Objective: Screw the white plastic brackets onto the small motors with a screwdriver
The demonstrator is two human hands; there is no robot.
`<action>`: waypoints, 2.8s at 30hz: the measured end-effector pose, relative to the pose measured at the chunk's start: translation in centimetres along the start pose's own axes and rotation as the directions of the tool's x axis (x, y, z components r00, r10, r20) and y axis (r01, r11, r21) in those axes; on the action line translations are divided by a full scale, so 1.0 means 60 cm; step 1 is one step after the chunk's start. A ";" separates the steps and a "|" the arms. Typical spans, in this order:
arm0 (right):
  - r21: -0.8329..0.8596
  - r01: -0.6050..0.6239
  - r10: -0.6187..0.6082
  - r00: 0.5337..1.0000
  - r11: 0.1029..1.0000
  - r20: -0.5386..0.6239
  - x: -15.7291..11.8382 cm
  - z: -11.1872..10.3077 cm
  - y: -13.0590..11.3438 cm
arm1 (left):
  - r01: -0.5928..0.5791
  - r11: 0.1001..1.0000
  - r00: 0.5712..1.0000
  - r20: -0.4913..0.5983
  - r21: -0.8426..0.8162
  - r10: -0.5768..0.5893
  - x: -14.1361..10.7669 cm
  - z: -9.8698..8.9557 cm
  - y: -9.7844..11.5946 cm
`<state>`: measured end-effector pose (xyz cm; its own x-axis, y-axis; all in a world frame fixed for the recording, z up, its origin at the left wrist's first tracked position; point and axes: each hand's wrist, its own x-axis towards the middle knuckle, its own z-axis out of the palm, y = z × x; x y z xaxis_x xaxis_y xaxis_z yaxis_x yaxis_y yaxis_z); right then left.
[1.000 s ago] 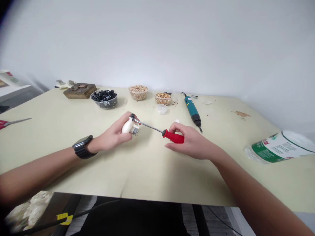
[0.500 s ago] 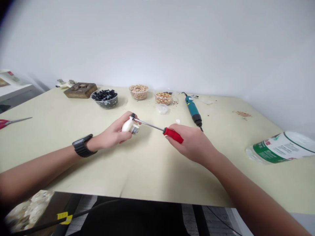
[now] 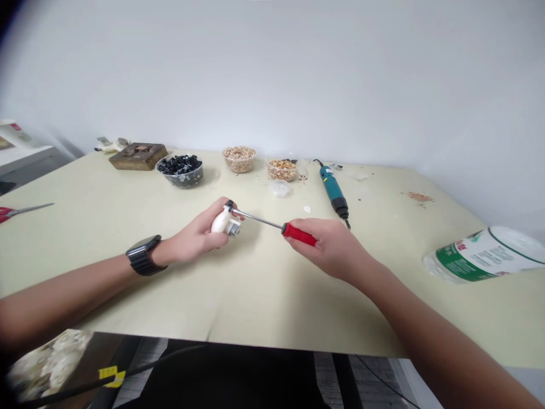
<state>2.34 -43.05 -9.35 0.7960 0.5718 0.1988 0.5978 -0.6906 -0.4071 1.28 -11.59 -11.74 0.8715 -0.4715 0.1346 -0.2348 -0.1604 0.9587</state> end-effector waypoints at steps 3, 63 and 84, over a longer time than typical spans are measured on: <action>0.085 -0.053 0.049 0.997 0.995 0.052 0.002 -0.001 -0.005 | -0.021 1.000 1.000 -0.010 0.011 0.021 -0.001 0.001 0.002; 0.750 -0.325 0.217 0.946 0.576 0.242 0.018 0.049 -0.043 | 0.119 0.859 0.988 -0.022 -0.498 -0.150 -0.018 0.093 0.020; 0.856 -0.421 0.274 0.897 0.299 0.346 0.028 0.054 -0.033 | 0.124 0.990 0.992 0.026 -0.071 -0.123 0.001 0.033 -0.002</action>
<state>2.18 -39.31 -11.11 0.8448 0.4774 -0.2416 -0.2384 -0.0683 -0.9688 0.50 -13.29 -12.35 0.8822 -0.4709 0.0091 -0.0933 -0.1556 0.9834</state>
